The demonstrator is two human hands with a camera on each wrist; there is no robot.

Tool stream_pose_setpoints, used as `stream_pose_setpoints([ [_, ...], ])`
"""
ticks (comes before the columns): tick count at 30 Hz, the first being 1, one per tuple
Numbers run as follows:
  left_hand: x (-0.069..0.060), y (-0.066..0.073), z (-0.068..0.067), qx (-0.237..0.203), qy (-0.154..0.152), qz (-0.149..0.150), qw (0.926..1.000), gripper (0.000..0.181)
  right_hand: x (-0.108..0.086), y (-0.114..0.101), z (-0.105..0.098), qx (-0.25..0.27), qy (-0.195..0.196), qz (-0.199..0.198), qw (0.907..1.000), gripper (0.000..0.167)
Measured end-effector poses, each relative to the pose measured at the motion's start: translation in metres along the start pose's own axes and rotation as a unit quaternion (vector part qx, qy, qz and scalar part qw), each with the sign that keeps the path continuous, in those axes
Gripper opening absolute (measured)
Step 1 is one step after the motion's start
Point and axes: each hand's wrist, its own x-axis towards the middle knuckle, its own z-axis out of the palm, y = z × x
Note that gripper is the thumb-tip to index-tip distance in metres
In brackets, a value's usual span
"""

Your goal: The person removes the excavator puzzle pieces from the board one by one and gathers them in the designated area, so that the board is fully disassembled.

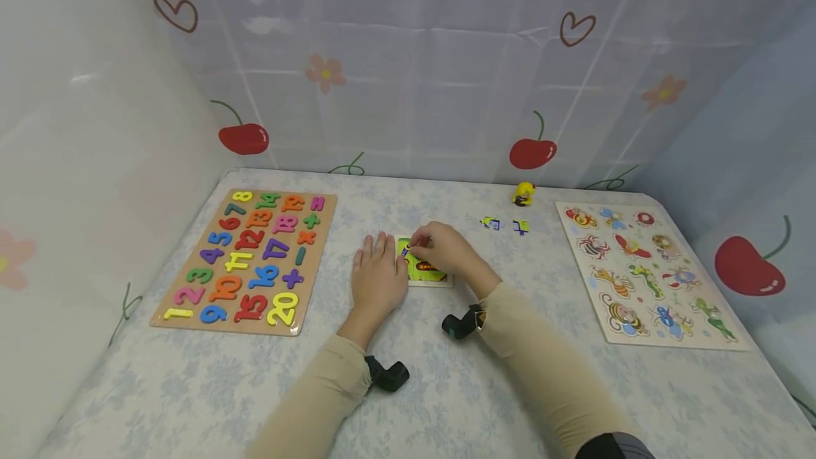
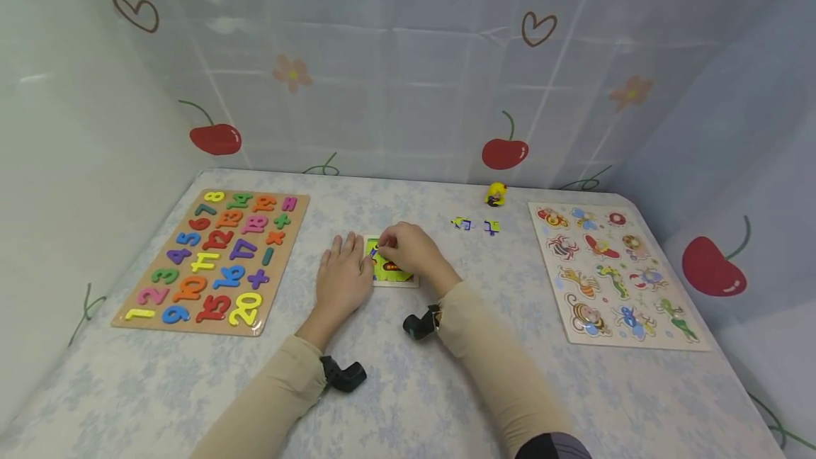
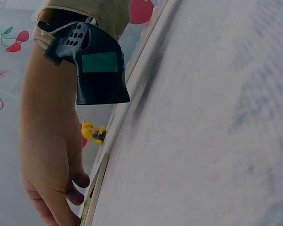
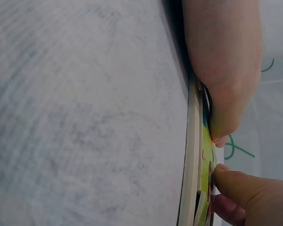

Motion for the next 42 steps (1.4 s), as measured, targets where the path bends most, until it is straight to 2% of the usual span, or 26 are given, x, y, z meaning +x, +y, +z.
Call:
stream_pose_setpoints([
  [15,-0.0005,0.0020,-0.0026,0.003,0.012,-0.003,0.9999,0.058,0.0022,-0.0044,0.0044,-0.020,-0.009,0.001,0.9998,0.011],
  [28,-0.0004,0.0023,-0.0021,-0.002,0.010,-0.006,0.9999,0.059,0.0007,-0.0024,0.0039,0.019,0.003,-0.003,0.9998,0.008],
  [32,0.0001,0.0020,-0.0015,0.002,0.011,-0.007,0.9999,0.059,0.0018,-0.0032,0.0031,0.020,0.001,-0.004,0.9998,0.017],
  [37,-0.0002,0.0017,-0.0012,0.007,0.012,-0.005,0.9999,0.059,0.0037,-0.0040,0.0038,-0.007,-0.007,-0.004,0.9999,0.030],
  [42,-0.0002,0.0013,-0.0009,0.007,0.014,-0.003,0.9999,0.059,0.0048,-0.0048,0.0037,-0.007,-0.012,0.001,0.9999,0.021],
])
